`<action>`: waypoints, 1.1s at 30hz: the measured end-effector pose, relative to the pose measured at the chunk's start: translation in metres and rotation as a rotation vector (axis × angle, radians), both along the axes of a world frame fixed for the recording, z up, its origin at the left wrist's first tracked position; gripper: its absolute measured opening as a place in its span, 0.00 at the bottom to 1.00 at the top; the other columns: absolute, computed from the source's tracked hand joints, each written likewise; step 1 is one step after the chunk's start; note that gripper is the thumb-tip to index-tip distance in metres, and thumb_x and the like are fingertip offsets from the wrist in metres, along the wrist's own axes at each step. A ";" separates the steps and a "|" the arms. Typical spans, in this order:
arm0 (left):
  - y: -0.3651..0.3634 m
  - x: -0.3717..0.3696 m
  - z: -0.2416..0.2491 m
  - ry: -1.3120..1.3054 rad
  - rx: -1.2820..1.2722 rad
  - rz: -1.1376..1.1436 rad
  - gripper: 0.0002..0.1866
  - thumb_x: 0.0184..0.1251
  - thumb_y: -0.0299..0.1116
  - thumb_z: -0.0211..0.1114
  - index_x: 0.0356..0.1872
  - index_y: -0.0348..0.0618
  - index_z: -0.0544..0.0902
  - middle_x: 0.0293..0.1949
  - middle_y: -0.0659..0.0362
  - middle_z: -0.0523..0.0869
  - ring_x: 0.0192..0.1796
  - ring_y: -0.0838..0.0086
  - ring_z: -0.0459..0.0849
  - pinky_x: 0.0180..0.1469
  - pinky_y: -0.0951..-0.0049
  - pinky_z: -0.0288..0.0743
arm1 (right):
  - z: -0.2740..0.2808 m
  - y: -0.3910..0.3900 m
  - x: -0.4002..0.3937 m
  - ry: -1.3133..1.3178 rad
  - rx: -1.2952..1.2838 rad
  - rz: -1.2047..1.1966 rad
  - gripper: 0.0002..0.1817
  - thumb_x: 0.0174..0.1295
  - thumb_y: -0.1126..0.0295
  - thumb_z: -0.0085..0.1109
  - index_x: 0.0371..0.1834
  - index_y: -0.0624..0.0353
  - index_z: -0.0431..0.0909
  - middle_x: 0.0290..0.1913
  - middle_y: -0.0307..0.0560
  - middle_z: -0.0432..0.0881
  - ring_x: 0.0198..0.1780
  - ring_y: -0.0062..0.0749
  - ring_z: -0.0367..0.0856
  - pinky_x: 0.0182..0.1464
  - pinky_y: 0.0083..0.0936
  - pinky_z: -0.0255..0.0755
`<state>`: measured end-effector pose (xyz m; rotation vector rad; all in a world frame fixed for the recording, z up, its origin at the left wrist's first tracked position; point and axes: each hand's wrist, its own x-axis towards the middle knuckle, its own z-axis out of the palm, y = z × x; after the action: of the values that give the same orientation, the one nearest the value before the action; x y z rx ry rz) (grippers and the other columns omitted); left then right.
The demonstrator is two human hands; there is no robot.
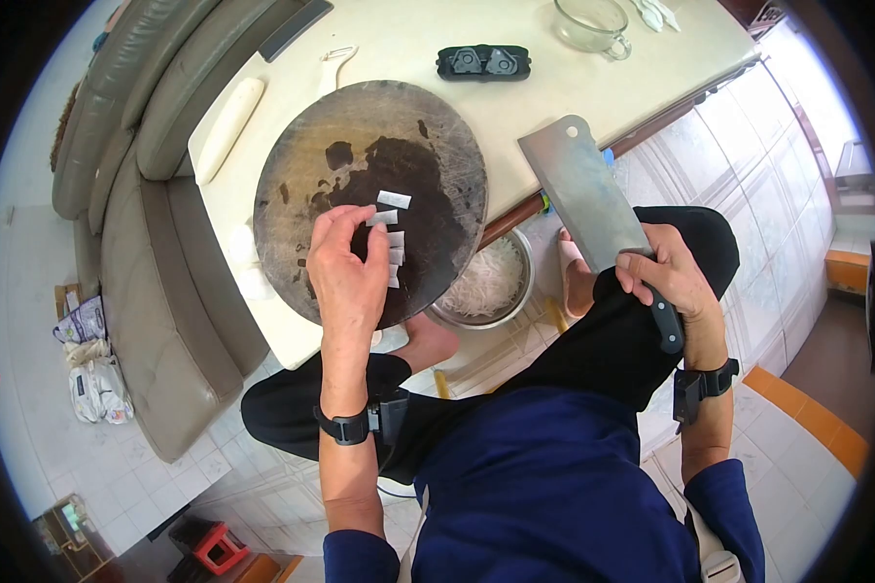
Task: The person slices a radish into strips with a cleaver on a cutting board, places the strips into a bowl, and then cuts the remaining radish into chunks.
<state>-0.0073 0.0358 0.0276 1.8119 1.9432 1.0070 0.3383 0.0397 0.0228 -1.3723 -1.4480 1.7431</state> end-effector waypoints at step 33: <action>0.024 -0.012 0.006 0.161 -0.042 -0.305 0.13 0.60 0.16 0.56 0.44 0.37 0.83 0.45 0.51 0.80 0.49 0.56 0.78 0.52 0.64 0.72 | -0.001 0.000 -0.002 -0.017 0.004 0.011 0.07 0.58 0.74 0.53 0.27 0.67 0.77 0.18 0.38 0.77 0.14 0.14 0.68 0.19 0.15 0.60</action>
<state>-0.0194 0.0599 0.0333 2.1393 1.6850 0.7370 0.3365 0.0397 0.0215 -1.3821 -1.4702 1.7382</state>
